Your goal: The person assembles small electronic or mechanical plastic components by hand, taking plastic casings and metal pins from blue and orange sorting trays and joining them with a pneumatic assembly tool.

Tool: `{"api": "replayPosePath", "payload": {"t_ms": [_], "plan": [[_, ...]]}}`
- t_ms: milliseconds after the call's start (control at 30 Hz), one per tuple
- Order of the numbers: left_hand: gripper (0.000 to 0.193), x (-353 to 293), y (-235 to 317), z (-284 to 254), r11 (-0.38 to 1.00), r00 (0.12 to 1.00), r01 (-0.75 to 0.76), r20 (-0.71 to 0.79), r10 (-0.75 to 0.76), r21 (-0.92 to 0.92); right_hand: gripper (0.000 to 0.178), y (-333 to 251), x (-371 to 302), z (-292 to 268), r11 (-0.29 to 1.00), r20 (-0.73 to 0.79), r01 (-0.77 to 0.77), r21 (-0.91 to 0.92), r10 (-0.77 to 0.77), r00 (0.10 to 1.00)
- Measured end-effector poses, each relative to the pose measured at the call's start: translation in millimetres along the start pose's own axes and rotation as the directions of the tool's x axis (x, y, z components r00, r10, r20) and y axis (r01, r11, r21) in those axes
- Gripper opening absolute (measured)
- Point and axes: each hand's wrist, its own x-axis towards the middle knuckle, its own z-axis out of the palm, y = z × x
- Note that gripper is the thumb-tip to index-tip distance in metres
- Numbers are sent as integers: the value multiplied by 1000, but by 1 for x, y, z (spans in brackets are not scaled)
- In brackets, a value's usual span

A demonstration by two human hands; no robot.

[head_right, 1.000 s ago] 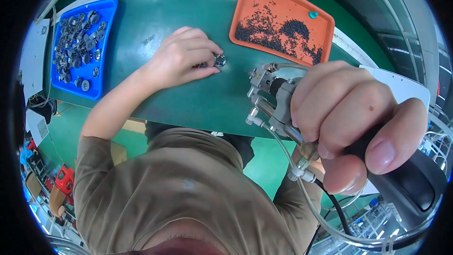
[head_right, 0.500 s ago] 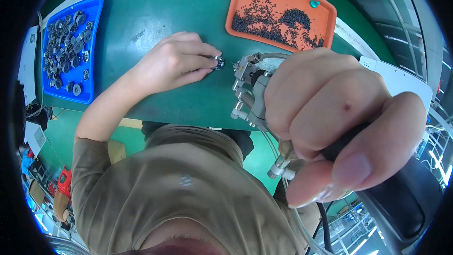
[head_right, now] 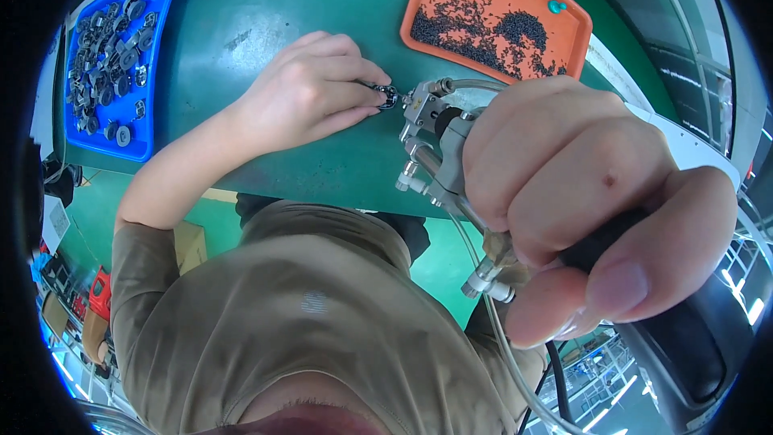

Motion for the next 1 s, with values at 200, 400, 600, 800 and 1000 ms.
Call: {"api": "replayPosePath", "payload": {"t_ms": [200,400,600,800,1000], "plan": [[14,2,-1,1,1000,1000,-5,-2,5,-17,28,-1,0,0,999,2,4,-40,-4,1000],[15,1,-2,3,1000,1000,1,5,-1,-11,28,0,-2,2,999,18,4,-50,-3,1000],[15,0,-1,1,1000,1000,-4,8,4,-9,29,-3,0,3,997,22,-16,-78,18,1000],[12,1,-1,1,1000,1000,-6,-4,6,-20,19,-2,9,12,997,3,-25,-69,26,1000],[9,0,-1,0,999,999,-34,9,34,-5,20,-2,24,44,940,-349,-239,-244,145,926]]}}
